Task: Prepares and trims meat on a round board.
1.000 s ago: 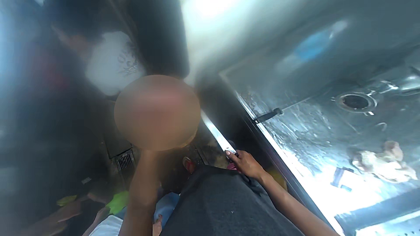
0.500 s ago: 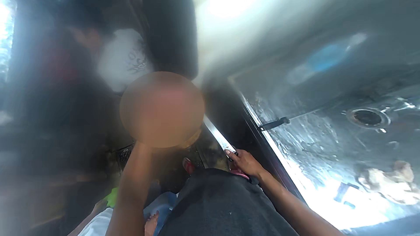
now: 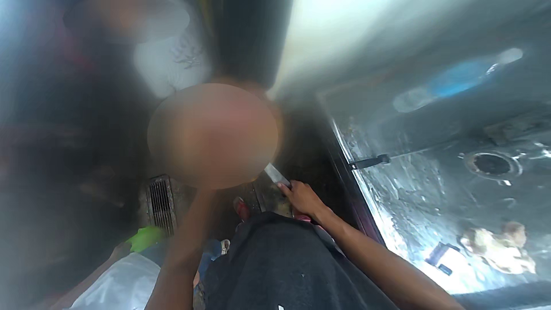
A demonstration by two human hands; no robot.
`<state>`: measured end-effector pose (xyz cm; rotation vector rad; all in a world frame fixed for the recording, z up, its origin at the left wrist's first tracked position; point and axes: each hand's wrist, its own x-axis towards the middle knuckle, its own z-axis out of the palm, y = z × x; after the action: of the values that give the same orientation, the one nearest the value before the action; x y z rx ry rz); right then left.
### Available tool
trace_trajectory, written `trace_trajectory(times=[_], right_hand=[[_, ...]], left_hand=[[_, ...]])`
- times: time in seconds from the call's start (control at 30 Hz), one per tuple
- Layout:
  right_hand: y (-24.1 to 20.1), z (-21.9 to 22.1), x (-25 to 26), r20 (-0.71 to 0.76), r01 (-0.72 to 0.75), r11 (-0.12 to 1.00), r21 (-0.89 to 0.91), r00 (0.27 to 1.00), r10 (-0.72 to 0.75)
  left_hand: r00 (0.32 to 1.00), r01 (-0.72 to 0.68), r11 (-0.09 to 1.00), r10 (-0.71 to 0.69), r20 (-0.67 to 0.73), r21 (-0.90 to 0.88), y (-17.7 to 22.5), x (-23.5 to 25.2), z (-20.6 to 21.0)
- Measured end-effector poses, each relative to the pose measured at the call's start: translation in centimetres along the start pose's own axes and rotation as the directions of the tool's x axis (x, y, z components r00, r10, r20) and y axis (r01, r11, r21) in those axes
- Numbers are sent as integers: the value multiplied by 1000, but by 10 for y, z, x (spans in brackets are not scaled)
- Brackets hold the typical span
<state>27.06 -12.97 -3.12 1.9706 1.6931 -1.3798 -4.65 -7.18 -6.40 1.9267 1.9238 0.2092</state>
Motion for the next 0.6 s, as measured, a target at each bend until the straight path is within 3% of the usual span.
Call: trace_trajectory(times=[0.13,0.17,0.2,0.27,0.37,0.4,0.43,0.6], right_hand=[[-77,-17,31,54,24,994,-103,998,-18],[-91,-14,40,68,25,990,-137,998,-15],[-103,-11,49,71,26,985,-169,997,-14],[-111,-1,65,48,18,970,-244,999,-6],[-103,7,67,43,-22,965,-263,998,34],[-98,6,63,58,-47,963,-264,996,65],[-93,6,60,73,-74,962,-261,993,96],[-83,6,53,142,-121,954,-273,976,164]], left_hand=[[919,297,950,-311,-242,-93,-2,16,-35],[911,354,927,-372,-178,-123,17,18,-53],[905,419,898,-425,-18,-134,45,21,-78],[908,418,898,-410,82,-138,80,31,-87],[944,311,949,-316,99,61,68,49,-27],[966,258,961,-253,-60,99,47,57,15],[966,240,961,-221,-135,140,34,64,42],[965,245,952,-222,-137,184,23,70,54]])
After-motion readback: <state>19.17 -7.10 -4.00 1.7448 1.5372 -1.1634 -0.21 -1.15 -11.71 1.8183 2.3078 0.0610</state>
